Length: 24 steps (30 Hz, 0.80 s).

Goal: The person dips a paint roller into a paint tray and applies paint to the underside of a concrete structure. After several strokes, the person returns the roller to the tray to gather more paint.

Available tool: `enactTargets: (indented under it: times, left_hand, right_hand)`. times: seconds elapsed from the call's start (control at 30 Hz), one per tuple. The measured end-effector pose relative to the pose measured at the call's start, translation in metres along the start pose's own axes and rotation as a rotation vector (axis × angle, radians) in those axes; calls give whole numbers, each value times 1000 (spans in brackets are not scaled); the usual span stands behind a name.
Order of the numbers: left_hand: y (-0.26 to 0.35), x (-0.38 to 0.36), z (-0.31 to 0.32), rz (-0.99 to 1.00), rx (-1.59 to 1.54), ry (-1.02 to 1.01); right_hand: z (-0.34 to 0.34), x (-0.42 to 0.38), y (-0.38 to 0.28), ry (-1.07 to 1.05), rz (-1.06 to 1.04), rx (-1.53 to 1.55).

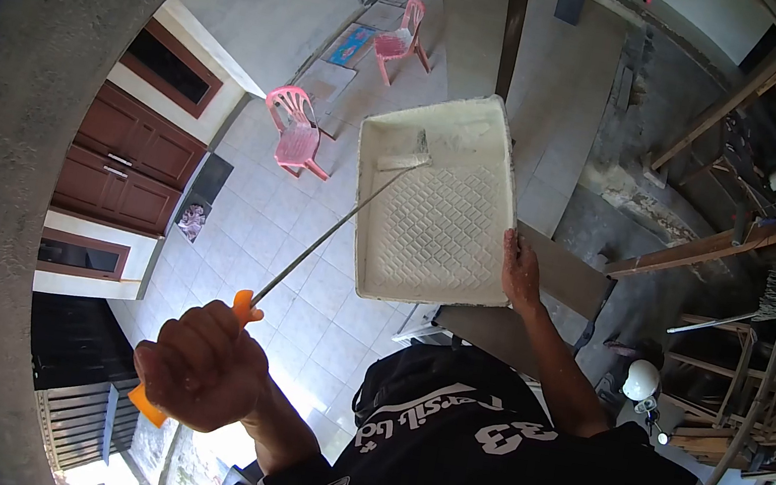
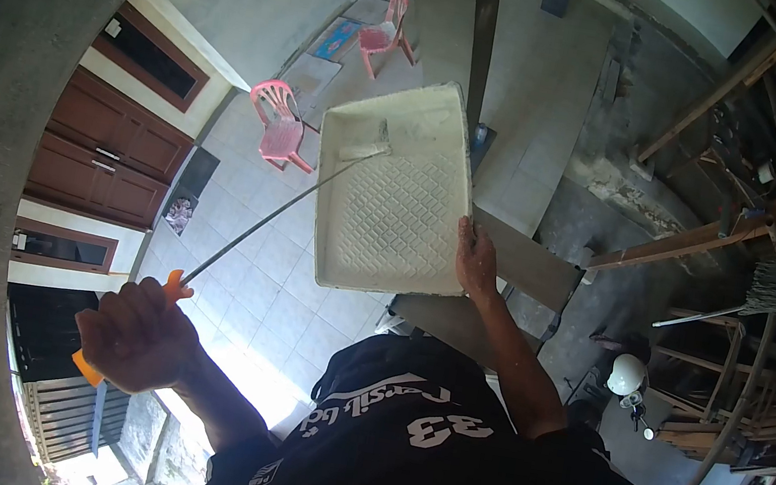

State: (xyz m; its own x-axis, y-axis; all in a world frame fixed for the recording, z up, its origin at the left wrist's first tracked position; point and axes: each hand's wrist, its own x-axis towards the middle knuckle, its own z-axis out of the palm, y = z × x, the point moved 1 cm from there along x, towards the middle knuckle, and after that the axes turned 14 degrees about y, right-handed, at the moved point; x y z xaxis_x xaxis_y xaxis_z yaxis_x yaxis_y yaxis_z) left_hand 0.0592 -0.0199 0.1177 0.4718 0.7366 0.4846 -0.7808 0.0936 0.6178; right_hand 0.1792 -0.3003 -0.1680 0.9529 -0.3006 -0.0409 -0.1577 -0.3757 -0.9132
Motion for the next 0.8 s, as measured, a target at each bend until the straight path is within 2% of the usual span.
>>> enactTargets:
  times: [0.17, 0.33, 0.47, 0.57, 0.7, 0.8]
  left_hand:
    - [-18, 25, 5, -18, 4, 72]
    - [-59, 42, 10, -72, -21, 0]
    - [-72, 40, 7, -84, 9, 18]
    - [-63, 42, -5, -109, -55, -23]
    - [-19, 43, -8, -149, -79, -154]
    - [-11, 42, -6, -81, 16, -96]
  right_hand:
    - [-6, -6, -14, 21, -6, 33]
    - [-2, -10, -16, 30, 95, 112]
    - [1, -12, -14, 62, 66, 70]
    - [1, -11, -13, 60, 65, 48]
    - [0, -7, -8, 42, 71, 42]
    - [-1, -4, -8, 2, 82, 42]
